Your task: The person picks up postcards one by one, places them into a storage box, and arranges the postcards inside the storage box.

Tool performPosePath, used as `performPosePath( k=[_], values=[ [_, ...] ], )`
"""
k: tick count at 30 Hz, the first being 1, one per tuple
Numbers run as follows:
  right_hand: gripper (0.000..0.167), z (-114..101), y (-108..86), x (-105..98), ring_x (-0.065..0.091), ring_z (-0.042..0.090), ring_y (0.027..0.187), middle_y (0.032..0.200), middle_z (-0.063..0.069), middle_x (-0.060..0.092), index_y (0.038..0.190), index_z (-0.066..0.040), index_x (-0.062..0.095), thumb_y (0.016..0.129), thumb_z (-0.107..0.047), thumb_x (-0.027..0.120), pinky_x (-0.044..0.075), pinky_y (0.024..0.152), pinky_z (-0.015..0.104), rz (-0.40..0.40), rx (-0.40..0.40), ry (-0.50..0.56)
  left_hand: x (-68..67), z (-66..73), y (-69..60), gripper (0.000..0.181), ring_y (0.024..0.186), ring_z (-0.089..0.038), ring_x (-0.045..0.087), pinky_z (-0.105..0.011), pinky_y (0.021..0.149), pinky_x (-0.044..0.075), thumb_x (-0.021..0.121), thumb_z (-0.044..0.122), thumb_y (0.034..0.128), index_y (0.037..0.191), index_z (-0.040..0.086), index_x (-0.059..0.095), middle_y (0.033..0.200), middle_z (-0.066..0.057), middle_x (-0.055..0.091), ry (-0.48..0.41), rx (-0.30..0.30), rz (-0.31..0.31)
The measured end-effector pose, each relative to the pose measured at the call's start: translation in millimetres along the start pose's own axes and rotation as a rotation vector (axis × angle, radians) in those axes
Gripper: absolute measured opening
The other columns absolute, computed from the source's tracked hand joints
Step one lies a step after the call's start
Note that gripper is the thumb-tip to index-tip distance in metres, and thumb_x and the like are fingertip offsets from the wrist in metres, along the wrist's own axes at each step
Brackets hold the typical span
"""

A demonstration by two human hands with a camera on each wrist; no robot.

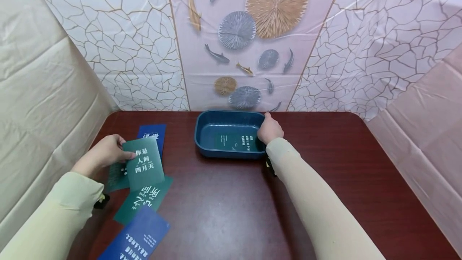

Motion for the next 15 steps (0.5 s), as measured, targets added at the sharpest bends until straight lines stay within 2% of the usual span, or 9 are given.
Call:
performPosePath(
  k=[4,8,10,15],
  values=[
    [0.067,2,0.4,0,0.059,0.034,0.103,0.132,0.018,0.054,0.151,-0.014,0.026,0.093,-0.014,0.061,0.048,0.087,0.056,0.001,0.005,0.001,-0.5,5.3,1.4,0.041,0.067,-0.019,0.066,-0.042,0.068,0.057,0.068,0.012,0.0917,0.108,-0.012,0.038,0.088,-0.022,0.053,-0.111,0.022,-0.013],
    [0.067,3,0.1,0,0.059,0.034,0.102,0.132,0.018,0.054,0.151,-0.015,0.026,0.093,-0.014,0.06,0.048,0.087,0.055,-0.002,0.007,0.001,-1.5,9.5,0.6,0.041,0.069,-0.019,0.066,-0.043,0.068,0.057,0.063,0.009,0.0944,0.114,-0.013,0.035,0.091,-0.024,0.054,-0.132,0.062,-0.019],
    [0.066,2,-1.3,0,0.059,0.033,0.102,0.131,0.018,0.055,0.151,-0.015,0.026,0.094,-0.014,0.059,0.048,0.086,0.055,-0.005,0.002,-0.003,-2.2,10.2,0.2,0.045,0.071,-0.02,0.065,-0.044,0.068,0.056,0.063,0.01,0.0946,0.119,-0.014,0.033,0.092,-0.024,0.052,-0.135,0.081,0.007],
    [0.065,-1,-1.9,-2,0.06,0.033,0.1,0.13,0.018,0.055,0.151,-0.015,0.026,0.095,-0.015,0.059,0.049,0.085,0.054,-0.004,0.0,-0.006,-6.3,16.0,1.3,0.058,0.078,-0.027,0.066,-0.046,0.072,0.055,0.063,0.018,0.0957,0.133,-0.012,0.03,0.103,-0.025,0.048,-0.182,0.098,0.132]
  ],
)
Point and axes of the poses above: each hand's wrist, its own y-axis towards the middle knuckle, its own x-axis out of the palm, z = x × y, the point moved 2 cm from there along y, towards the middle knuckle
